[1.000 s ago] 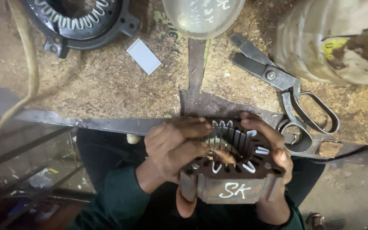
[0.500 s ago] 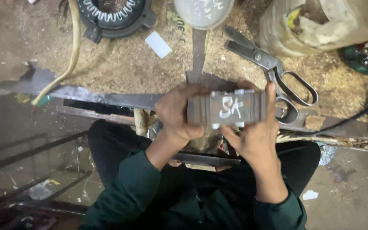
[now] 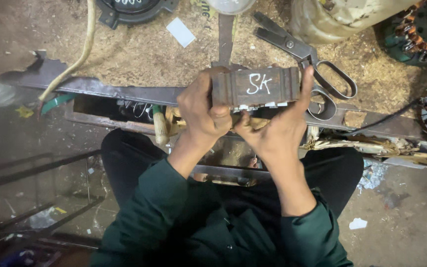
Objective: The person cuts small white rectangular pieces using shears and inserts them into the slots of a circular metal stator. The person repeatedly cuts and places the pieces into the stator slots.
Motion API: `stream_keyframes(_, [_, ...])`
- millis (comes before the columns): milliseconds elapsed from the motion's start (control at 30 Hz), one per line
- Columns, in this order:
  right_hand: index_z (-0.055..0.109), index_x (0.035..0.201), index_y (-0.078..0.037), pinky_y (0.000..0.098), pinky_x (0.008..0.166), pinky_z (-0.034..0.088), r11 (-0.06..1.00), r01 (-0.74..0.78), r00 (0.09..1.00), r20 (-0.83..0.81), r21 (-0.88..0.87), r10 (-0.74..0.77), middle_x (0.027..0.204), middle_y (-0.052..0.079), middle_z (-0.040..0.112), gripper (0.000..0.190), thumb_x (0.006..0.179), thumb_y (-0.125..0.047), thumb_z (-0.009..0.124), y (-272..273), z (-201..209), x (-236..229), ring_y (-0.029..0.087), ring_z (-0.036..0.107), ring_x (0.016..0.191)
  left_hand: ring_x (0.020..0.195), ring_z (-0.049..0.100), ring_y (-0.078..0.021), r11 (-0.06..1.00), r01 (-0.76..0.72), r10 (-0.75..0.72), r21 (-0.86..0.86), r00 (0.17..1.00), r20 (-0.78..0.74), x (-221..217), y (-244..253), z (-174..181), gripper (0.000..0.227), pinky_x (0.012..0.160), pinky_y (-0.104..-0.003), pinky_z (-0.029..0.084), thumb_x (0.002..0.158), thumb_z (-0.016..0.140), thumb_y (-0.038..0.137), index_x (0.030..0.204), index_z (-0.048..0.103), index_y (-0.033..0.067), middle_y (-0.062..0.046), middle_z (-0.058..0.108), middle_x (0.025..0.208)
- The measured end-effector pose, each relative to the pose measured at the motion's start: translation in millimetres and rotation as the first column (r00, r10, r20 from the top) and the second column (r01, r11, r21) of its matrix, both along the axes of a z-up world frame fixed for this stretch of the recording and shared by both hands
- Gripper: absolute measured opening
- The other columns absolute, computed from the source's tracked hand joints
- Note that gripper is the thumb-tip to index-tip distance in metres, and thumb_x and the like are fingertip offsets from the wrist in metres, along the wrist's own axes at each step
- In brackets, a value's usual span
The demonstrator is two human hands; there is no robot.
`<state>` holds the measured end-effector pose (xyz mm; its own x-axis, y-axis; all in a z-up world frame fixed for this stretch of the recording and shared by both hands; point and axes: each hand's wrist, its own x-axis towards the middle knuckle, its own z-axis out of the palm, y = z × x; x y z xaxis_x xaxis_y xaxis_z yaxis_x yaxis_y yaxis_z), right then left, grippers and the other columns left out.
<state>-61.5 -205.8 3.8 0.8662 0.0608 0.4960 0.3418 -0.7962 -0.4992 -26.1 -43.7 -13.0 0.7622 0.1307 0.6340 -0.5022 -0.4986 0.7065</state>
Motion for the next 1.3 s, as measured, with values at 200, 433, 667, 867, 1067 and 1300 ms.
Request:
stream_keyframes(200, [-0.005, 0.158, 0.012, 0.0467, 0.131, 0.029, 0.983, -0.038, 0.999, -0.009, -0.178, 0.037, 0.160, 0.040, -0.014, 0.122, 0.092, -0.041, 0.083, -6.7, -18.1, 1.5, 0.049, 0.022, 0.155, 0.084, 0.068, -0.0421, 0.987, -0.156, 0.155, 0.037, 0.987, 0.040, 3.5, -7.7, -13.4, 0.076, 0.069, -0.046, 0.053, 0.107, 0.027, 0.069, 0.109, 0.063, 0.0025, -0.018, 0.065, 0.094])
stream_keyframes(433, [-0.004, 0.164, -0.007, 0.0397, 0.135, 0.030, 0.970, -0.223, 0.975, -0.001, 0.093, 0.224, 0.172, 0.022, 0.004, 0.106, 0.099, -0.022, 0.078, -19.1, -5.0, -2.8, 0.036, 0.029, 0.157, 0.107, 0.068, -0.0292, 0.994, 0.033, -0.033, -0.108, 0.999, 0.003, -22.0, 1.7, 24.1, 0.057, 0.093, -0.038, 0.056, 0.114, 0.041, 0.062, 0.138, 0.053, 0.0119, -0.010, 0.064, 0.123])
stream_keyframes(667, [-0.005, 0.165, -0.018, 0.0364, 0.132, 0.036, 0.939, -0.323, 0.943, -0.049, 0.121, 0.330, 0.172, 0.014, 0.018, 0.108, 0.101, 0.012, 0.077, -18.6, 12.7, -10.2, 0.030, 0.036, 0.156, 0.123, 0.061, -0.0245, 0.934, 0.003, -0.061, 0.358, 0.987, 0.151, -18.7, 5.5, 54.6, 0.064, 0.095, -0.037, 0.052, 0.096, 0.057, 0.069, 0.146, 0.049, 0.0297, -0.002, 0.056, 0.136])
stream_keyframes(867, [-0.011, 0.161, -0.013, 0.0373, 0.128, 0.036, 0.933, -0.322, 0.937, -0.086, 0.160, 0.338, 0.173, 0.019, 0.015, 0.120, 0.093, 0.013, 0.084, -18.9, 15.0, -0.4, 0.032, 0.038, 0.156, 0.095, 0.068, -0.0109, 0.920, 0.160, -0.243, -0.358, 0.949, -0.201, -10.6, 0.0, 40.7, 0.054, 0.086, -0.027, 0.055, 0.115, 0.037, 0.064, 0.134, 0.062, 0.0201, -0.001, 0.068, 0.112])
stream_keyframes(1067, [-0.011, 0.161, -0.009, 0.0347, 0.134, 0.031, 0.957, -0.287, 0.956, -0.058, 0.039, 0.288, 0.172, 0.019, 0.009, 0.123, 0.089, 0.012, 0.087, -27.5, 10.7, 1.5, 0.031, 0.031, 0.157, 0.084, 0.064, -0.0115, 0.821, 0.153, -0.313, -0.549, 0.926, -0.211, 6.7, -18.6, 22.7, 0.057, 0.078, -0.028, 0.053, 0.117, 0.045, 0.049, 0.106, 0.073, 0.0002, -0.007, 0.073, 0.085])
stream_keyframes(1300, [-0.004, 0.165, -0.003, 0.0352, 0.139, 0.032, 0.977, -0.193, 0.972, -0.120, 0.096, 0.204, 0.174, 0.021, 0.008, 0.128, 0.091, -0.008, 0.101, -23.7, 5.0, 2.0, 0.032, 0.026, 0.160, 0.089, 0.068, -0.0097, 0.682, 0.355, -0.503, -0.640, 0.863, -0.056, 9.4, -5.0, 28.5, 0.044, 0.082, -0.025, 0.055, 0.113, 0.050, 0.036, 0.107, 0.071, -0.0022, -0.007, 0.073, 0.096])
